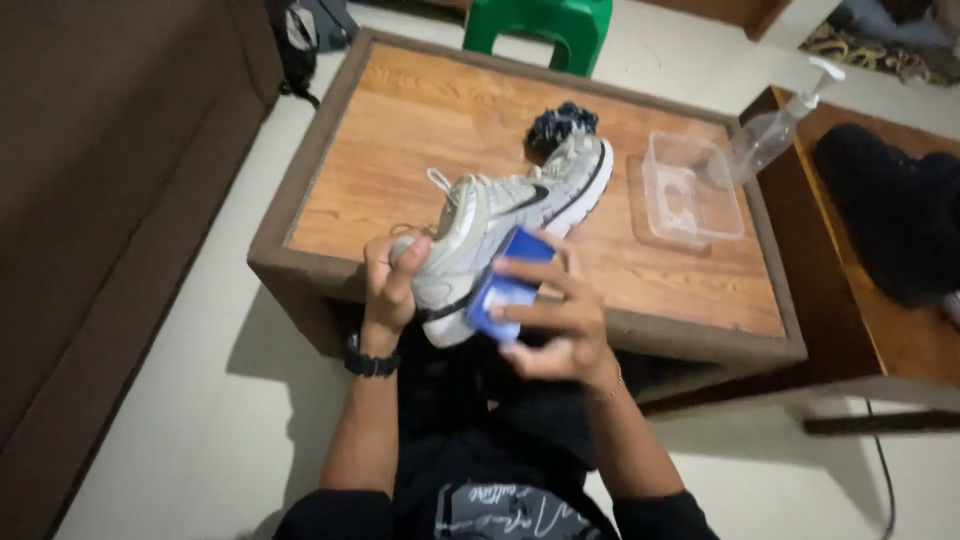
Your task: The person cleans a white sneaker by scrubbing the upper and sole with a blue brush and wiping it with a cloth. They hold the shoe in their left hand while scrubbing with their right hand, occasionally switching to the cloth to wipe away residue.
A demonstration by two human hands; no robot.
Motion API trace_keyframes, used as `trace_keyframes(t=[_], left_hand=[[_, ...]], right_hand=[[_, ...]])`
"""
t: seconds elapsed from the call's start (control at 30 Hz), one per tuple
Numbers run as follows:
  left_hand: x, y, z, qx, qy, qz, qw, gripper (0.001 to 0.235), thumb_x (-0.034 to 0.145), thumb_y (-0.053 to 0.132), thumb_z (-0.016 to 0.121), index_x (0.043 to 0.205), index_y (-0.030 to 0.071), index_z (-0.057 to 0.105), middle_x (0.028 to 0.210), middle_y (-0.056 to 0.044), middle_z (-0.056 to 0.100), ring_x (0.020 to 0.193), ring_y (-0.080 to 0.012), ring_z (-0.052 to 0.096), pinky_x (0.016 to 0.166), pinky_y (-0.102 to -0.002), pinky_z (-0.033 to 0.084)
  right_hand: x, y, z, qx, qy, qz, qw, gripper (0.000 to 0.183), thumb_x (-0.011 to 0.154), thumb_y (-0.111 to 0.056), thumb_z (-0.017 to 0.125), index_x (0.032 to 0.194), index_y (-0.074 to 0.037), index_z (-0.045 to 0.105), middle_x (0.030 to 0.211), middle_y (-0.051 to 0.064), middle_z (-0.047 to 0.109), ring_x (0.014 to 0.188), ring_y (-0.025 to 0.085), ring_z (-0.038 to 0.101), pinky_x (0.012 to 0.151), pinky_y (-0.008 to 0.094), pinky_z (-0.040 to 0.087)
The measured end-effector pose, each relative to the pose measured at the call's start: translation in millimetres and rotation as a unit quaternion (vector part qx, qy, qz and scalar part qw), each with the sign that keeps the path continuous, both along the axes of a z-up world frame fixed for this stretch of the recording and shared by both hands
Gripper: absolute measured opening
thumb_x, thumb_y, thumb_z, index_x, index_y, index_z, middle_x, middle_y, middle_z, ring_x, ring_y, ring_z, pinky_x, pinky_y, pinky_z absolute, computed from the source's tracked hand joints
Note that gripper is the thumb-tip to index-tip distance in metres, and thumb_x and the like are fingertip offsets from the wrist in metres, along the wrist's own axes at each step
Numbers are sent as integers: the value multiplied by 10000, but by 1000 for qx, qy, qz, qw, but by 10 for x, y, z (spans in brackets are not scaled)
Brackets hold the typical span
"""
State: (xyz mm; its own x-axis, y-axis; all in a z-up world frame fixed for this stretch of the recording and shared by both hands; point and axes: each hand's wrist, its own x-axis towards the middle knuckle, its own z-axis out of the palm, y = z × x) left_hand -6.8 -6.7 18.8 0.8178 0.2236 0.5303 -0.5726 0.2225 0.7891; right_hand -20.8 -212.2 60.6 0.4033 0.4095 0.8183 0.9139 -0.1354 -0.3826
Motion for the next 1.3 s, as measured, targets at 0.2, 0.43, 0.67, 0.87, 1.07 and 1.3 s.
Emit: trace_keyframes(t=[0.2,0.43,0.67,0.87,1.07,1.3], left_hand=[[19,17,-56,16,5,8,1000,475,954,247,606,559,210,345,515,113,276,497,-11,239,482,-182,217],[66,28,-21,26,3,14,1000,467,948,252,614,549,203,379,496,101,288,480,-11,251,475,-181,232],[18,53,-45,20,7,1,1000,450,954,274,600,557,197,403,503,98,313,498,-16,280,487,-189,251],[9,46,9,13,-3,-12,1000,436,946,238,601,566,197,392,525,104,301,509,-20,266,488,-186,249],[2,35,33,3,-2,-14,1000,438,941,237,614,575,209,375,534,113,307,522,-11,265,491,-182,243],[-29,31,155,14,-4,-12,1000,456,941,245,607,551,203,374,501,104,300,492,-16,259,479,-184,241]], right_hand=[[84,3,-110,26,-6,-42,999,229,753,-338,813,945,-215,792,1214,138,725,1158,345,666,1196,598,289],[161,-20,-97,19,-90,-172,981,254,754,-296,830,992,-216,795,1252,128,711,1196,338,640,1208,532,245],[224,-2,-208,21,-81,-136,987,252,700,-339,842,934,-254,800,1180,97,738,1234,337,609,1227,546,175],[205,9,-111,22,-79,-68,994,297,686,-458,818,908,-261,802,1180,79,738,1217,370,574,1227,559,186],[198,36,-208,46,-47,-43,997,272,736,-412,801,919,-210,789,1156,134,743,1132,358,652,1169,596,319],[-32,65,-41,23,26,-17,999,310,658,-463,834,882,-251,801,1169,101,753,1134,328,684,1172,547,341]])
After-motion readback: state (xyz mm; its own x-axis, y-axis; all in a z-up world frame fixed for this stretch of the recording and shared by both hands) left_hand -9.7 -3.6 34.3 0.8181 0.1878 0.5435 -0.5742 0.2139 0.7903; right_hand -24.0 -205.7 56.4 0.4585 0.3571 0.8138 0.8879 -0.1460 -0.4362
